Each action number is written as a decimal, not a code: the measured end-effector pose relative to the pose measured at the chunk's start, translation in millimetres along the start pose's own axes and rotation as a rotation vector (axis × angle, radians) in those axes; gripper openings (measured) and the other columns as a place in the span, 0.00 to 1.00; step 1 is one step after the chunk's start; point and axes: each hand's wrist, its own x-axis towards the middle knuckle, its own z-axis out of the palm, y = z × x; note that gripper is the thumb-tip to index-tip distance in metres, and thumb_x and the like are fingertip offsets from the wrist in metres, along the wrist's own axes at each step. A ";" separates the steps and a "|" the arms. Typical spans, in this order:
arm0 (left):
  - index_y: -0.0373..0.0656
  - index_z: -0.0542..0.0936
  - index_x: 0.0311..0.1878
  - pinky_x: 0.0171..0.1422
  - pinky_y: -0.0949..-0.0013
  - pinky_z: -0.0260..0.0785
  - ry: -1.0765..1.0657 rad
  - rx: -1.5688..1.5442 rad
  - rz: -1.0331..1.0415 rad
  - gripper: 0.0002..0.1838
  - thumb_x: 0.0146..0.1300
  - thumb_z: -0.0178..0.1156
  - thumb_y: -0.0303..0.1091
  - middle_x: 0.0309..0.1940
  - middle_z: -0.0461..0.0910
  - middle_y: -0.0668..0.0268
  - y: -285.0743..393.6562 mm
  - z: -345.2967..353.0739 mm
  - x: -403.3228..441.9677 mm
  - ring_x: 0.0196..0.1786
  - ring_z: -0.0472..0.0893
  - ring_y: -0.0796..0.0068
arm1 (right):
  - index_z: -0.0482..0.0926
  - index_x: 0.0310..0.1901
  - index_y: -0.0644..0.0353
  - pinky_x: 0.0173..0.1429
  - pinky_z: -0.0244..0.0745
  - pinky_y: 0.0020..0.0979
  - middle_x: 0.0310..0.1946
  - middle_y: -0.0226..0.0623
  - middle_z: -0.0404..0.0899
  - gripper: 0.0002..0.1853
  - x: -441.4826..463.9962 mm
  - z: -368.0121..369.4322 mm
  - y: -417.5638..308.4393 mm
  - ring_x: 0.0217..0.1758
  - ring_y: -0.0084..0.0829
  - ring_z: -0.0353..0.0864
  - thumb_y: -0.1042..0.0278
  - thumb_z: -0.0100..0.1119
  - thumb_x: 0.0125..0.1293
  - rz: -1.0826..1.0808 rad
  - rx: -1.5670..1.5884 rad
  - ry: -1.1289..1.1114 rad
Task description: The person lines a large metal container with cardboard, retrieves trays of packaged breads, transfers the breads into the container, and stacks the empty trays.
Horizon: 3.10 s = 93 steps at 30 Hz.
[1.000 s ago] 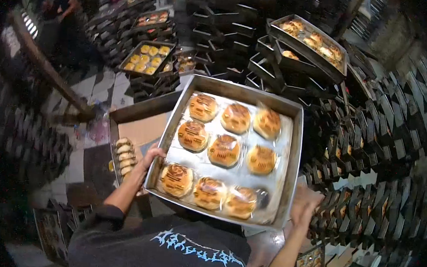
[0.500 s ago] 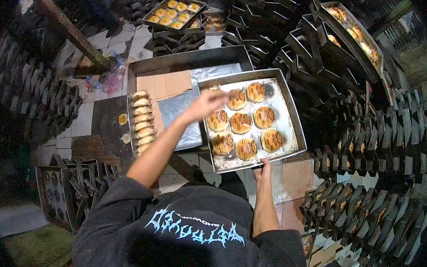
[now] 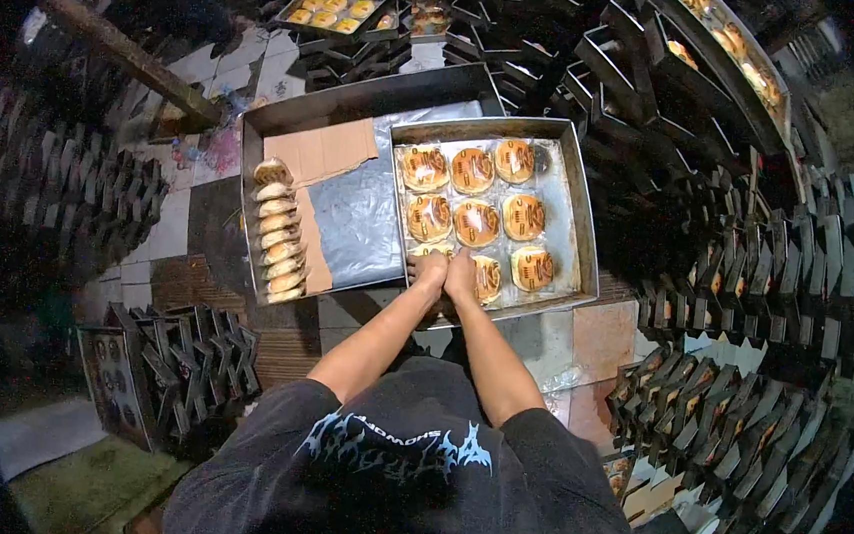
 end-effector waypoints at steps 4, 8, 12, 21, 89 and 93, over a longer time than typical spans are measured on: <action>0.31 0.66 0.55 0.53 0.64 0.66 -0.319 -0.400 -0.037 0.27 0.59 0.45 0.44 0.47 0.73 0.52 -17.9 -13.0 -7.9 0.48 0.75 0.63 | 0.72 0.38 0.71 0.50 0.64 0.46 0.38 0.62 0.74 0.20 3.0 -46.1 -4.6 0.45 0.56 0.72 0.57 0.51 0.59 0.148 0.157 -0.196; 0.33 0.71 0.51 0.49 0.65 0.68 -0.332 -0.280 0.157 0.25 0.66 0.38 0.46 0.41 0.76 0.59 -22.8 -0.1 -27.1 0.42 0.77 0.70 | 0.71 0.46 0.69 0.53 0.63 0.41 0.46 0.60 0.71 0.23 0.3 -75.7 32.4 0.49 0.51 0.71 0.54 0.52 0.60 0.062 -0.042 -0.050; 0.32 0.69 0.51 0.51 0.64 0.68 -0.634 -0.392 0.057 0.25 0.66 0.41 0.47 0.42 0.76 0.56 -62.0 56.2 4.5 0.50 0.74 0.70 | 0.67 0.50 0.72 0.52 0.67 0.35 0.46 0.53 0.73 0.24 -5.2 -76.5 69.1 0.48 0.40 0.73 0.58 0.52 0.62 0.373 0.390 -0.116; 0.37 0.62 0.60 0.64 0.61 0.56 -0.549 -0.571 0.233 0.34 0.66 0.30 0.59 0.54 0.69 0.58 47.9 21.3 11.2 0.58 0.68 0.69 | 0.55 0.60 0.74 0.65 0.52 0.39 0.58 0.61 0.59 0.41 92.6 -85.3 23.8 0.64 0.50 0.57 0.41 0.49 0.60 0.295 0.431 -0.263; 0.30 0.75 0.42 0.51 0.59 0.68 -0.023 0.468 0.688 0.14 0.53 0.52 0.27 0.38 0.74 0.49 33.0 -299.6 352.8 0.46 0.73 0.53 | 0.73 0.50 0.52 0.58 0.63 0.49 0.49 0.35 0.75 0.24 248.1 346.3 -340.6 0.53 0.36 0.72 0.43 0.42 0.61 1.007 0.997 -1.163; 0.36 0.76 0.35 0.40 0.60 0.70 0.266 0.047 0.691 0.10 0.58 0.50 0.33 0.31 0.74 0.52 76.0 -339.1 390.0 0.39 0.75 0.53 | 0.77 0.43 0.54 0.56 0.64 0.46 0.42 0.36 0.79 0.26 269.9 392.8 -356.4 0.49 0.36 0.74 0.44 0.35 0.62 1.093 0.946 -1.231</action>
